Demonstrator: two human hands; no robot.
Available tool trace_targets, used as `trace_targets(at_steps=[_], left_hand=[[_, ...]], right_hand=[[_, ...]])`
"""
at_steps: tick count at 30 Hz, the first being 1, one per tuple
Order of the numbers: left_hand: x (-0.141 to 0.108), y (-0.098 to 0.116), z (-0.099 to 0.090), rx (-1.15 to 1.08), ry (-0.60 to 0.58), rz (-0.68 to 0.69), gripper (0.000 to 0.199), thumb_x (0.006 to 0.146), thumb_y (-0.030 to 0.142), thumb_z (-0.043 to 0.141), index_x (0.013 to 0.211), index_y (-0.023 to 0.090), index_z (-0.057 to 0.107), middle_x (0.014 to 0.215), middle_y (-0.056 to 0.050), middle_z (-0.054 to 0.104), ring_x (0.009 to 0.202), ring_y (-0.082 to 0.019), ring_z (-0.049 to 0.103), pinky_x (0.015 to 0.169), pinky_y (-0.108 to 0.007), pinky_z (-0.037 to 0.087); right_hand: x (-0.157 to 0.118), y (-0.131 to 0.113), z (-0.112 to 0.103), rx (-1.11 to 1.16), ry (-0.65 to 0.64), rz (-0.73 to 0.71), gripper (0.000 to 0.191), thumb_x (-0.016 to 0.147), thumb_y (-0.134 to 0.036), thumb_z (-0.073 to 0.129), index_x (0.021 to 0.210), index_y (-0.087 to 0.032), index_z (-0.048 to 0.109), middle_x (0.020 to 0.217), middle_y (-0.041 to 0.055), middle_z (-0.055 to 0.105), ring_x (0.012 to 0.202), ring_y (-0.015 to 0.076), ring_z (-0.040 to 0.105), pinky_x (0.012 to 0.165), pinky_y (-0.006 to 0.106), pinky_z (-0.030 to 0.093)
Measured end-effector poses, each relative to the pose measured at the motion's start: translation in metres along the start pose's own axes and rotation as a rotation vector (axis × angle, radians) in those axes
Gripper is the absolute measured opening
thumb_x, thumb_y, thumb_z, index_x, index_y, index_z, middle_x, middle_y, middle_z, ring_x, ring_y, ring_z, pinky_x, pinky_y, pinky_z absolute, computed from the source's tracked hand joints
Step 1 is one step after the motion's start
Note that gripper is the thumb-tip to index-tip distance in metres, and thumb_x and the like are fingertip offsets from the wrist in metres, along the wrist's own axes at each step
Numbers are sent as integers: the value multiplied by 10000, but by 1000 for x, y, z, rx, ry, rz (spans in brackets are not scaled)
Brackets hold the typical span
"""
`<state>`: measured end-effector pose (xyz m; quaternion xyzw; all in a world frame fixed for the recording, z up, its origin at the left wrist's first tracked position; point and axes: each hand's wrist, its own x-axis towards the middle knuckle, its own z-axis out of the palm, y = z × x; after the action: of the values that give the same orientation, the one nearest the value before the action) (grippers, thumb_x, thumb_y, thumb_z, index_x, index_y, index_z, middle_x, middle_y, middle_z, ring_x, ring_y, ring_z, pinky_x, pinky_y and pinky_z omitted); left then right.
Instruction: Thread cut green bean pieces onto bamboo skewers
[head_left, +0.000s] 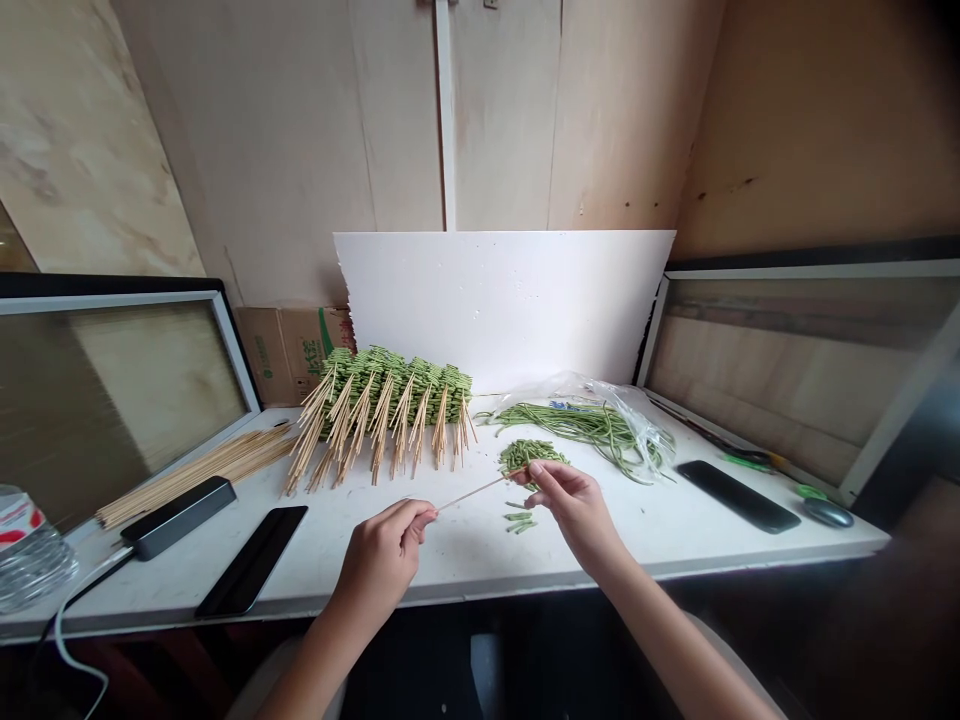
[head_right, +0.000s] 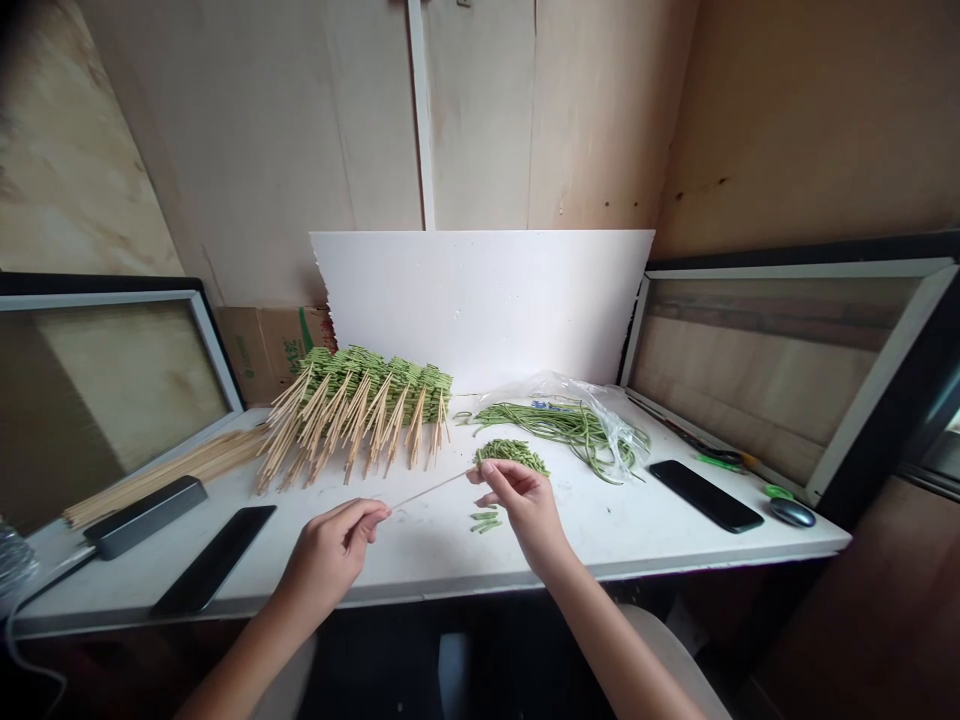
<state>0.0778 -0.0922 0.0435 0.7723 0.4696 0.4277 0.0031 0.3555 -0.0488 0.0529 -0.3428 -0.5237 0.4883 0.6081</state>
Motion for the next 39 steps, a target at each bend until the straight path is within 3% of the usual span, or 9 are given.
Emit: trace_targets(at_steps=[6,14,19,29,34,39], left_hand=[[1,1,1,-12,-5,-9,303,1045,287,453,923,200,717,670,-7,646,581,-138,602,603,-220,461],[-2,5,0,-15,-11,-3,291,1039,271,463,932,203,724,696,-18,666,613,-148,621,631,-232,479],[-3,10,-1,-12,-13,10,280,1034,250,470,919,203,721,704,-18,674,607,-144,622,627,-227,474],[0,2,-1,-61,-40,10,268,1042,256,473,918,195,702,686,-4,645,603,-138,612,627,-225,474],[4,-2,0,-123,25,10,136,991,314,623,963,200,693,821,-23,699,640,-133,618,616,-217,483],[2,-2,4,-140,70,69,139,1006,217,577,916,195,680,821,-32,710,721,-148,661,680,-224,497]], right_hand=[[2,6,-1,80,47,28,322,761,-474,870,972,-237,818,934,93,798,882,262,698,669,346,548],[-4,-9,2,-122,110,-82,290,752,-499,864,889,-246,835,876,86,795,739,240,666,685,388,550],[-6,-13,4,-183,155,-121,278,749,-493,867,886,-253,836,874,94,803,769,267,694,678,398,568],[-5,-9,5,-153,33,-100,270,824,-510,803,873,-244,805,885,75,778,799,246,686,716,372,572],[0,-2,1,-72,78,-85,279,832,-501,801,897,-229,793,901,64,767,701,191,652,689,337,565],[0,-3,1,-100,77,-105,291,814,-490,819,914,-218,798,885,74,770,750,206,668,683,323,573]])
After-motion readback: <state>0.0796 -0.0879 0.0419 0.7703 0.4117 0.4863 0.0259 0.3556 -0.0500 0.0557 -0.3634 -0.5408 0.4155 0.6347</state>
